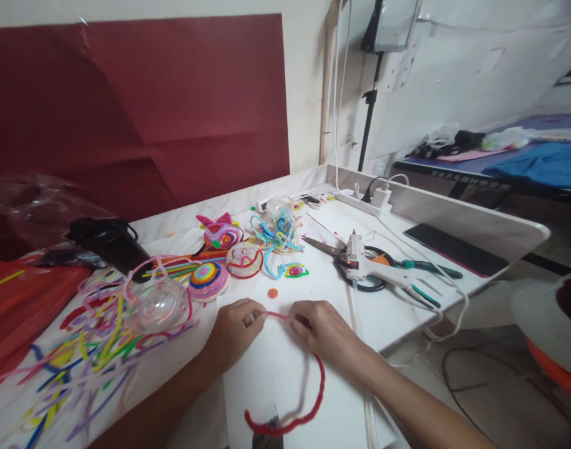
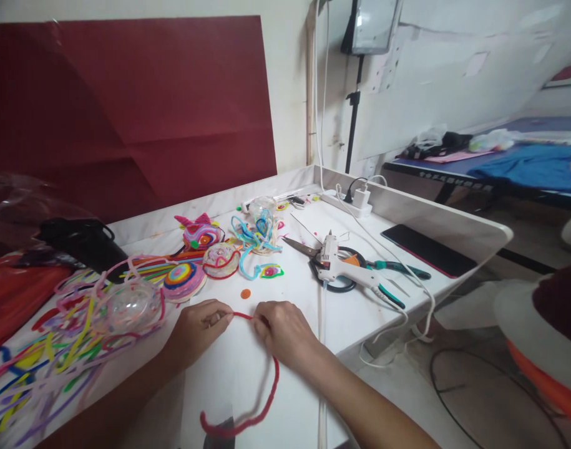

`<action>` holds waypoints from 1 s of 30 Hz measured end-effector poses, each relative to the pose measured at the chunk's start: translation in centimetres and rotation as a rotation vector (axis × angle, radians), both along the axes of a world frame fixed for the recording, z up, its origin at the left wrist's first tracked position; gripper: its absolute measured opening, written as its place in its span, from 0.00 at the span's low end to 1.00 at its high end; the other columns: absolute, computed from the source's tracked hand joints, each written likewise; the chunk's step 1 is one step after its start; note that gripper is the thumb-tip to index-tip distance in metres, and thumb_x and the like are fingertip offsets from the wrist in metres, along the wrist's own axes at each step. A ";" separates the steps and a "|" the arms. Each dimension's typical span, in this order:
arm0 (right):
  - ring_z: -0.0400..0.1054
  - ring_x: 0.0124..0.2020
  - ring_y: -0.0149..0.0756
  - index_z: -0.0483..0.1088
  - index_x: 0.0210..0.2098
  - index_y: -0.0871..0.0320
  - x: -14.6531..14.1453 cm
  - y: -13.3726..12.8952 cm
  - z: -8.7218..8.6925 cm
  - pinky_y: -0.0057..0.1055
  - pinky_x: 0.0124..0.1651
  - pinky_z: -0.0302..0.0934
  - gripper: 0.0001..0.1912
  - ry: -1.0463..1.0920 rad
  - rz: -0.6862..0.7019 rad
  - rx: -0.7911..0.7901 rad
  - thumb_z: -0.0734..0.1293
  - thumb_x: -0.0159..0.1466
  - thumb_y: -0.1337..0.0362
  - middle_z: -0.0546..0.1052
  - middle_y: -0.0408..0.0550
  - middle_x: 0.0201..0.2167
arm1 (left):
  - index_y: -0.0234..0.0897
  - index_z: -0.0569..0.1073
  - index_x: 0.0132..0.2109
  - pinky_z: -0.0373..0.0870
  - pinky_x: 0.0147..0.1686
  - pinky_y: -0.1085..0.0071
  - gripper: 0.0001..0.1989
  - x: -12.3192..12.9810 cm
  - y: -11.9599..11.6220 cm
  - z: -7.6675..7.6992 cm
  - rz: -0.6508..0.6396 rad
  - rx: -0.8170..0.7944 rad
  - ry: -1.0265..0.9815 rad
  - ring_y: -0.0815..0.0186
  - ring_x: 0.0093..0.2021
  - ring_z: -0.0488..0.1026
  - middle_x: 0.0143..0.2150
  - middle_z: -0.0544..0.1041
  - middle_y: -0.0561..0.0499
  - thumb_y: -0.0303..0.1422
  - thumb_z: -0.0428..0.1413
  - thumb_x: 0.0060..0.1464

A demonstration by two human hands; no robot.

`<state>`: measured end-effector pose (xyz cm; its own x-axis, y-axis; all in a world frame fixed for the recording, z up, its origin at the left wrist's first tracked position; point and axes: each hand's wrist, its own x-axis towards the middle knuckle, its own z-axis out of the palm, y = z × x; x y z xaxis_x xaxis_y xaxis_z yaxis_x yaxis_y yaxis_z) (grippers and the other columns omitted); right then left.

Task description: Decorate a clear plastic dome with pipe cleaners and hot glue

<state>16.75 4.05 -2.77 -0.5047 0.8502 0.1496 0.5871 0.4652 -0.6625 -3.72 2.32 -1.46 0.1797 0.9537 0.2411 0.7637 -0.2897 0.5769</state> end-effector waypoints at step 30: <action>0.58 0.22 0.26 0.73 0.27 0.59 -1.1 0.2 0.1 0.23 0.27 0.47 0.09 0.169 0.009 -0.130 0.62 0.59 0.72 0.69 0.40 0.19 | 0.39 0.75 0.29 0.61 0.26 0.76 0.08 -0.6 -0.2 -0.7 0.008 0.009 -0.048 0.72 0.23 0.66 0.25 0.74 0.56 0.32 0.54 0.54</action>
